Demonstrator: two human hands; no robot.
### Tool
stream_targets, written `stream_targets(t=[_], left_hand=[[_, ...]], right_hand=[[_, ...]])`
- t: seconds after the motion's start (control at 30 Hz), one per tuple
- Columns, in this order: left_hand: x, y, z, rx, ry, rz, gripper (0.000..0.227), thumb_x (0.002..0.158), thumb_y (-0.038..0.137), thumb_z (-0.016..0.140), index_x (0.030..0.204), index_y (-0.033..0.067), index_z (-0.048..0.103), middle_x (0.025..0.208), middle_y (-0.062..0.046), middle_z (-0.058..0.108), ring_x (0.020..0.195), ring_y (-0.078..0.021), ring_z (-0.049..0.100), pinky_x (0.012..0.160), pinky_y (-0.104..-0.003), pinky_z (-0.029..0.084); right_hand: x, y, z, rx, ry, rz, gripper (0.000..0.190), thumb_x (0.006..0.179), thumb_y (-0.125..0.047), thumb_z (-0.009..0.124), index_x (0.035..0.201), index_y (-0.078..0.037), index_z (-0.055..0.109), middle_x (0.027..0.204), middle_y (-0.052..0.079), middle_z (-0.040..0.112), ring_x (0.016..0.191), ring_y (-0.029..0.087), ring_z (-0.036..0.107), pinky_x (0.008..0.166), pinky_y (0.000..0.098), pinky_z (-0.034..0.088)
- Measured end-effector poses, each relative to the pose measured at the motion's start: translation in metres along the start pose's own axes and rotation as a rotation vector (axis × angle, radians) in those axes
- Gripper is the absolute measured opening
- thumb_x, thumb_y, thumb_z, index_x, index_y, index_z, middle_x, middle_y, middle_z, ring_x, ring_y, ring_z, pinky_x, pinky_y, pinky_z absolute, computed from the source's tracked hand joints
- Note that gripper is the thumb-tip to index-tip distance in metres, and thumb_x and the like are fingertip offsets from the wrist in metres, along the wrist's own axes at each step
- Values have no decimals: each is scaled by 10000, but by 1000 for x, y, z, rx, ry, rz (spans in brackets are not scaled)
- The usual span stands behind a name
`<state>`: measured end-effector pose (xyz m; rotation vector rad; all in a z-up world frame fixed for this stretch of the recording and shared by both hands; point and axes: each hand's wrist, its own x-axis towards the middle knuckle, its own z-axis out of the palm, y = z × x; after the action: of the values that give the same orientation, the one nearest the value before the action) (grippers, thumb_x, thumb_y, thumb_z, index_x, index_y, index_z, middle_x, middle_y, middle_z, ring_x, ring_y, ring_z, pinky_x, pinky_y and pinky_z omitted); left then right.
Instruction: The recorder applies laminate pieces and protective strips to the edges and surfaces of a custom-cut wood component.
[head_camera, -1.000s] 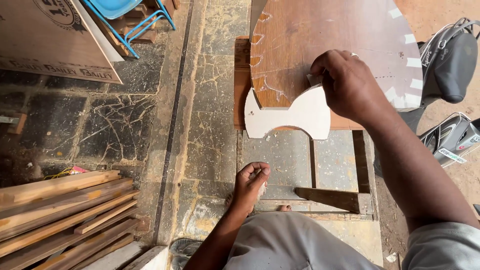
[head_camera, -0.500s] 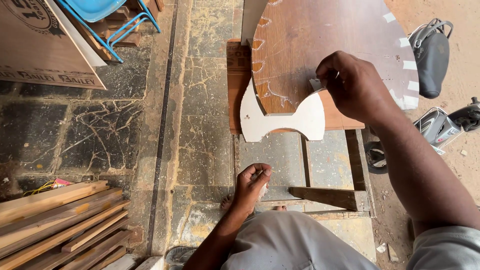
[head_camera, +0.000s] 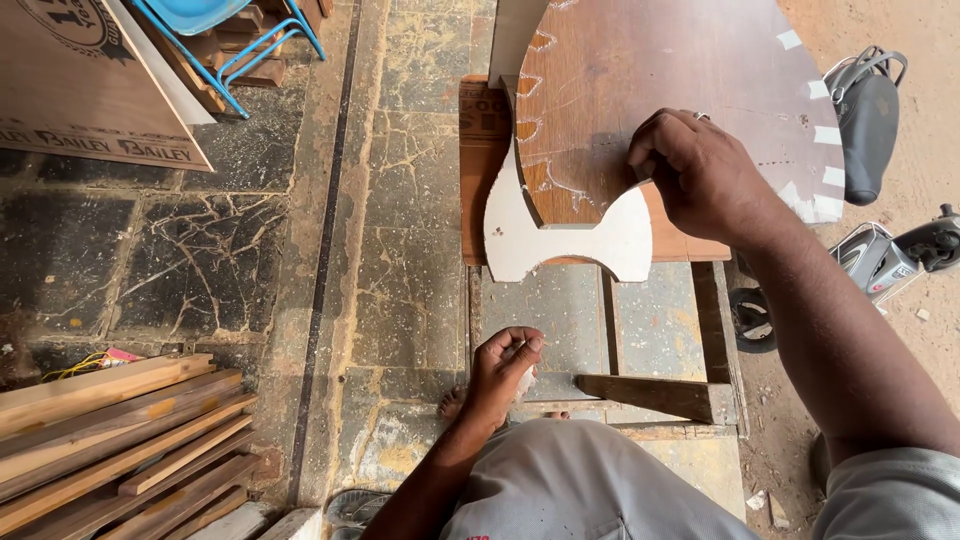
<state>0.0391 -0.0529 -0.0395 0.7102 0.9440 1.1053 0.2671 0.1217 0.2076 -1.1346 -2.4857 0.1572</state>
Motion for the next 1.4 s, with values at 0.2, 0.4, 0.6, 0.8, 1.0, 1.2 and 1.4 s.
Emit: stream_targets(t=[0.2, 0.4, 0.6, 0.8, 1.0, 1.2, 1.4], left_hand=[[0, -1, 1, 9, -4, -11, 217, 957, 199, 725, 1076, 17, 718, 837, -12, 662, 750, -81, 587, 651, -252, 498], [-2, -5, 1, 25, 9, 9, 233, 968, 219, 720, 1082, 16, 727, 829, -16, 655, 767, -80, 590, 684, -261, 509], [-2, -6, -2, 37, 11, 20, 229, 961, 220, 720, 1074, 21, 725, 811, -34, 653, 755, -103, 604, 681, -288, 541], [-5, -3, 1, 32, 23, 7, 235, 951, 222, 726, 1076, 23, 721, 840, -33, 667, 781, -101, 617, 697, -284, 545], [-2, -2, 4, 23, 7, 62, 255, 956, 221, 732, 1096, 8, 719, 871, -33, 670, 806, -97, 619, 707, -281, 540], [23, 7, 19, 127, -53, 147, 273, 981, 254, 728, 1114, 17, 709, 889, -30, 685, 790, -93, 604, 717, -255, 521], [76, 54, 78, 200, -198, 312, 270, 1015, 256, 724, 1129, 14, 688, 998, -29, 681, 891, -95, 599, 787, -251, 510]], right_hand=[[-1, 0, -1, 2, 22, -54, 218, 930, 95, 639, 1050, -77, 578, 1062, 94, 666, 1075, 297, 675, 921, 420, 565], [-1, 3, -5, 95, 11, -16, 164, 994, 66, 625, 1069, -69, 570, 1063, 98, 668, 1053, 270, 681, 881, 397, 572], [7, 3, -12, 213, -33, 71, 205, 970, 47, 644, 1130, -63, 577, 1091, 112, 690, 1020, 223, 720, 826, 326, 624], [12, 6, -2, -40, -52, 1, 258, 956, 47, 690, 1141, -104, 591, 1018, 99, 713, 967, 237, 733, 782, 334, 627], [-3, 21, 24, -182, 111, -149, 346, 847, 170, 608, 1049, -78, 477, 946, 78, 646, 884, 268, 688, 738, 414, 580], [-53, 17, 47, -27, 350, -100, 386, 888, 260, 508, 1067, -77, 446, 1004, 96, 621, 891, 240, 646, 740, 384, 529], [-68, -8, 63, 142, 595, 34, 308, 942, 167, 666, 1053, -47, 475, 1037, 123, 675, 930, 239, 664, 758, 385, 528]])
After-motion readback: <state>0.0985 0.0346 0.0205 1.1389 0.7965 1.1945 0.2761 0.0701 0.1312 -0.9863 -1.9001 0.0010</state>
